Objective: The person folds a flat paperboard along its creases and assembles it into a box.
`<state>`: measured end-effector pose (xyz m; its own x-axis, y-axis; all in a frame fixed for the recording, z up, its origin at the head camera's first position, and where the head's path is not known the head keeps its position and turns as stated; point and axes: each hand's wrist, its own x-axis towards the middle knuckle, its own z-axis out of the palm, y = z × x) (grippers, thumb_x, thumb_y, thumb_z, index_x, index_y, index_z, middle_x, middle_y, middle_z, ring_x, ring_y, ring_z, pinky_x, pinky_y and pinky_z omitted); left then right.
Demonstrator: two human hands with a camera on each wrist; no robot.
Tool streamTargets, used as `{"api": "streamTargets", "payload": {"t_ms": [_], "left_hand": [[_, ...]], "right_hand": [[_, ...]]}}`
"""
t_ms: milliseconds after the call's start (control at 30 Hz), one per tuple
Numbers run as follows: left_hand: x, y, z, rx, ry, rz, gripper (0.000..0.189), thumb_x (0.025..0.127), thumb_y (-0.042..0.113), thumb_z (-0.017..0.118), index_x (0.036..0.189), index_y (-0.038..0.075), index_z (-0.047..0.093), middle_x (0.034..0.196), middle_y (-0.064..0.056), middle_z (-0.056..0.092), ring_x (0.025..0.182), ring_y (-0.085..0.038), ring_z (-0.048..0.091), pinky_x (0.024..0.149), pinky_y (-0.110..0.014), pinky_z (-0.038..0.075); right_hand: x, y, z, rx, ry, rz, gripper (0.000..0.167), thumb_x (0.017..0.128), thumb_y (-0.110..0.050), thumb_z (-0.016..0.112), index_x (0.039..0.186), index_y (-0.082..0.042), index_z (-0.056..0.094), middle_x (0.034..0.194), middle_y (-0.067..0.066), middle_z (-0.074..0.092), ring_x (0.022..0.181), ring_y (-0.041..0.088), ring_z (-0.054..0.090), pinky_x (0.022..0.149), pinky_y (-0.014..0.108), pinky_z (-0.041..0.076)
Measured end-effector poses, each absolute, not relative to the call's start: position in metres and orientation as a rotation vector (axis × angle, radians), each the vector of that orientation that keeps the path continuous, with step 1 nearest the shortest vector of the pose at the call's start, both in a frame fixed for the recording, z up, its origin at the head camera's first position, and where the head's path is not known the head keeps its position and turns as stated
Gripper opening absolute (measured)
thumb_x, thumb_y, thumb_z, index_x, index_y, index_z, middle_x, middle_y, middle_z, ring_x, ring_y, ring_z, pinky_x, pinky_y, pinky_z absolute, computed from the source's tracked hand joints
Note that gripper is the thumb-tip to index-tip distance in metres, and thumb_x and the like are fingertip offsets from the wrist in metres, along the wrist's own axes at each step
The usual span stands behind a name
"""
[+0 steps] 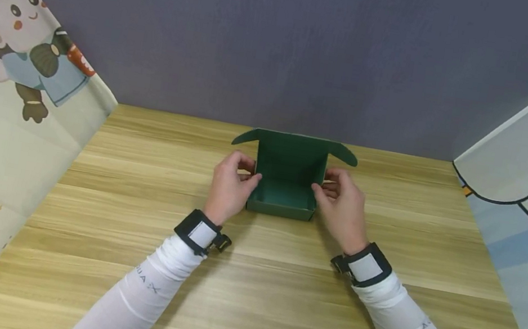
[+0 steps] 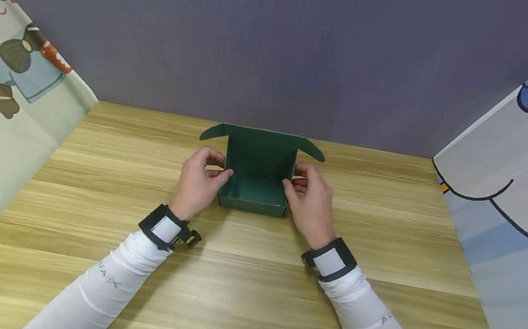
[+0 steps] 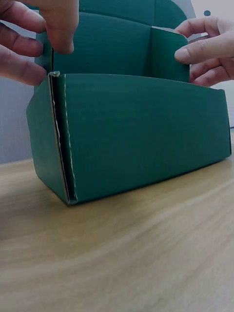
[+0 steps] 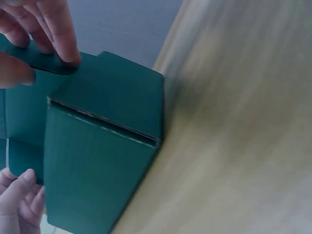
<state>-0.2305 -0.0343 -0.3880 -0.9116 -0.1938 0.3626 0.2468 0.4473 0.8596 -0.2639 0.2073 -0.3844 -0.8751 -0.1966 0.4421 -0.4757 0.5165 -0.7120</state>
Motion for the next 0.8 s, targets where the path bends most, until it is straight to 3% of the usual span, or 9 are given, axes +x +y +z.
{"api": "streamTargets", "payload": {"t_ms": [300, 567, 800], "left_hand": [[-0.231, -0.037, -0.392, -0.058, -2.332, -1.516, 0.028, 0.078, -0.001, 0.076, 0.099, 0.004, 0.058, 0.103, -0.008, 0.06, 0.092, -0.021, 0.067, 0.073, -0.02, 0.057], [-0.231, -0.046, -0.393, -0.123, -2.444, -1.438, 0.03, 0.079, 0.008, 0.079, 0.103, 0.006, 0.061, 0.102, -0.006, 0.063, 0.097, -0.023, 0.064, 0.088, -0.036, 0.055], [-0.231, -0.053, -0.397, -0.163, -2.469, -1.441, 0.032, 0.08, 0.002, 0.067, 0.111, 0.007, 0.062, 0.112, -0.004, 0.064, 0.106, -0.02, 0.059, 0.094, -0.039, 0.049]], "right_hand": [[-0.264, 0.209, -0.393, 0.586, -2.466, 1.223, 0.034, 0.087, -0.015, 0.073, 0.114, -0.006, 0.055, 0.109, 0.01, 0.066, 0.089, 0.022, 0.07, 0.078, 0.035, 0.058], [-0.269, 0.215, -0.401, 0.642, -2.441, 1.232, 0.033, 0.085, -0.016, 0.074, 0.113, -0.008, 0.058, 0.108, 0.008, 0.065, 0.091, 0.021, 0.067, 0.08, 0.039, 0.057], [-0.273, 0.226, -0.405, 0.707, -2.412, 1.383, 0.03, 0.087, -0.007, 0.067, 0.116, -0.005, 0.061, 0.112, 0.008, 0.066, 0.098, 0.022, 0.064, 0.081, 0.041, 0.055]]}}
